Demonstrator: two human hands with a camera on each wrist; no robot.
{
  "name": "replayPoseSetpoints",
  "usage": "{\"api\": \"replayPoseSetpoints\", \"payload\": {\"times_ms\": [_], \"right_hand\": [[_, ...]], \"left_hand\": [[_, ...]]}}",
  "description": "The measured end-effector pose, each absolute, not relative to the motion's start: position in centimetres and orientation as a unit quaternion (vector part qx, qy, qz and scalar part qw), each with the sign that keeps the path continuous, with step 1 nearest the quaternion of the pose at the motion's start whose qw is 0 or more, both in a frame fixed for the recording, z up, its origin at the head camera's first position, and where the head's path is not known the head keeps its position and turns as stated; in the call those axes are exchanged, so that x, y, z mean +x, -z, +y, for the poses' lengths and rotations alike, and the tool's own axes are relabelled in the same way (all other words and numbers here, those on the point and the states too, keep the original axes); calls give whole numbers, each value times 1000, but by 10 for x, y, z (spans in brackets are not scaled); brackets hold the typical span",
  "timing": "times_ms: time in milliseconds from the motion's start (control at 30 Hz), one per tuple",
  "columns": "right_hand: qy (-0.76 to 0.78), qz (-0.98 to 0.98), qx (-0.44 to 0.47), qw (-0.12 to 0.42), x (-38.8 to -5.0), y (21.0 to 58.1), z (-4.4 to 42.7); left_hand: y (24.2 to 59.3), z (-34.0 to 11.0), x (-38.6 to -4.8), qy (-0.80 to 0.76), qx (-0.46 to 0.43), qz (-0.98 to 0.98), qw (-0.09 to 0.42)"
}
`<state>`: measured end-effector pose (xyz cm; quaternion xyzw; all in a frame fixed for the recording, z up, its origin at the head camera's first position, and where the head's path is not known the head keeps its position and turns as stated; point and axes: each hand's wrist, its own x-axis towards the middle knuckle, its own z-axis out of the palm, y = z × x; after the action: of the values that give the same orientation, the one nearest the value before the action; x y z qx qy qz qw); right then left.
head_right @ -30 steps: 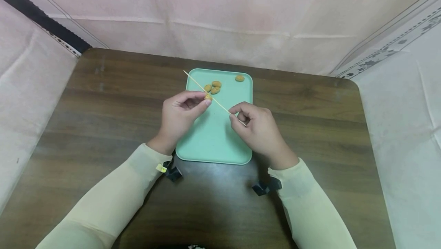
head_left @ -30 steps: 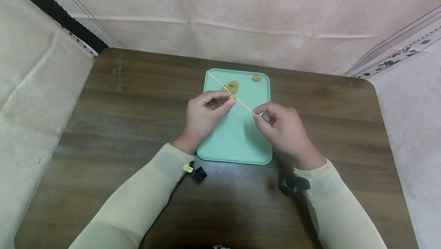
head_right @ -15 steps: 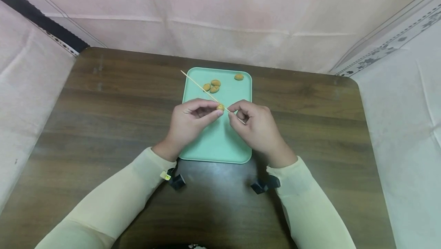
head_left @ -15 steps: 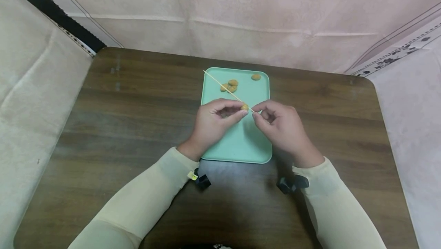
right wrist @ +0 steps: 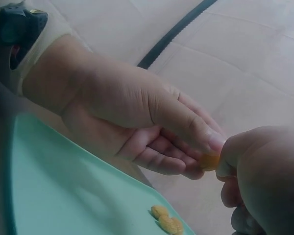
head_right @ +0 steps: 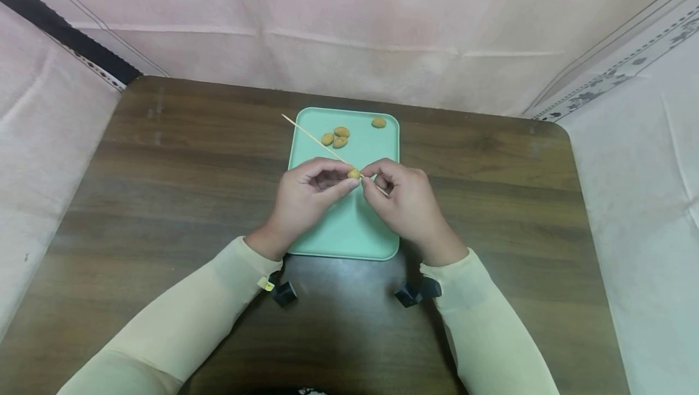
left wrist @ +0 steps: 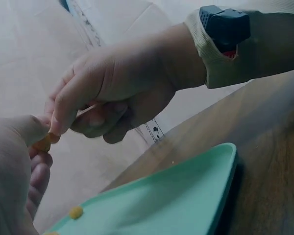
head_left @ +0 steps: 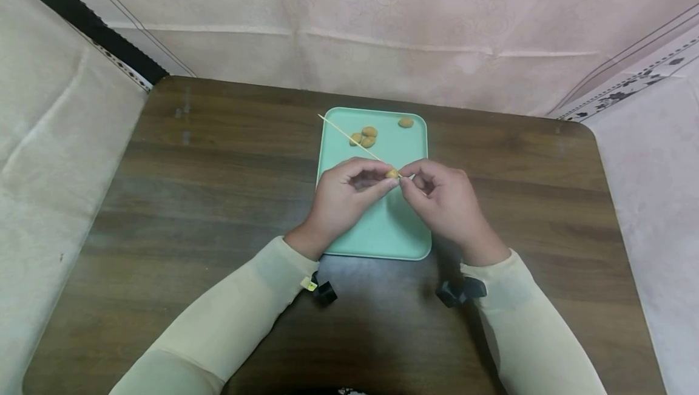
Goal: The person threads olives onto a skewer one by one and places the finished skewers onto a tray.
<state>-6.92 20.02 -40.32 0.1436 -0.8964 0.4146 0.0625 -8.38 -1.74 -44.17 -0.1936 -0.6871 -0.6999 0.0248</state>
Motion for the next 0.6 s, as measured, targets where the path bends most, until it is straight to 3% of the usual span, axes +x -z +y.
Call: {"api": "replayPoseSetpoints", "payload": {"times_ms": [333,600], "right_hand": [[-405,-910,53,72,-81,399,213],[-434,-899,1,55,-85,404,224]], "left_hand": [[413,-33,-112,535,-211,-818,8],[408,-55,-175,321,-166,-929,-85]]}}
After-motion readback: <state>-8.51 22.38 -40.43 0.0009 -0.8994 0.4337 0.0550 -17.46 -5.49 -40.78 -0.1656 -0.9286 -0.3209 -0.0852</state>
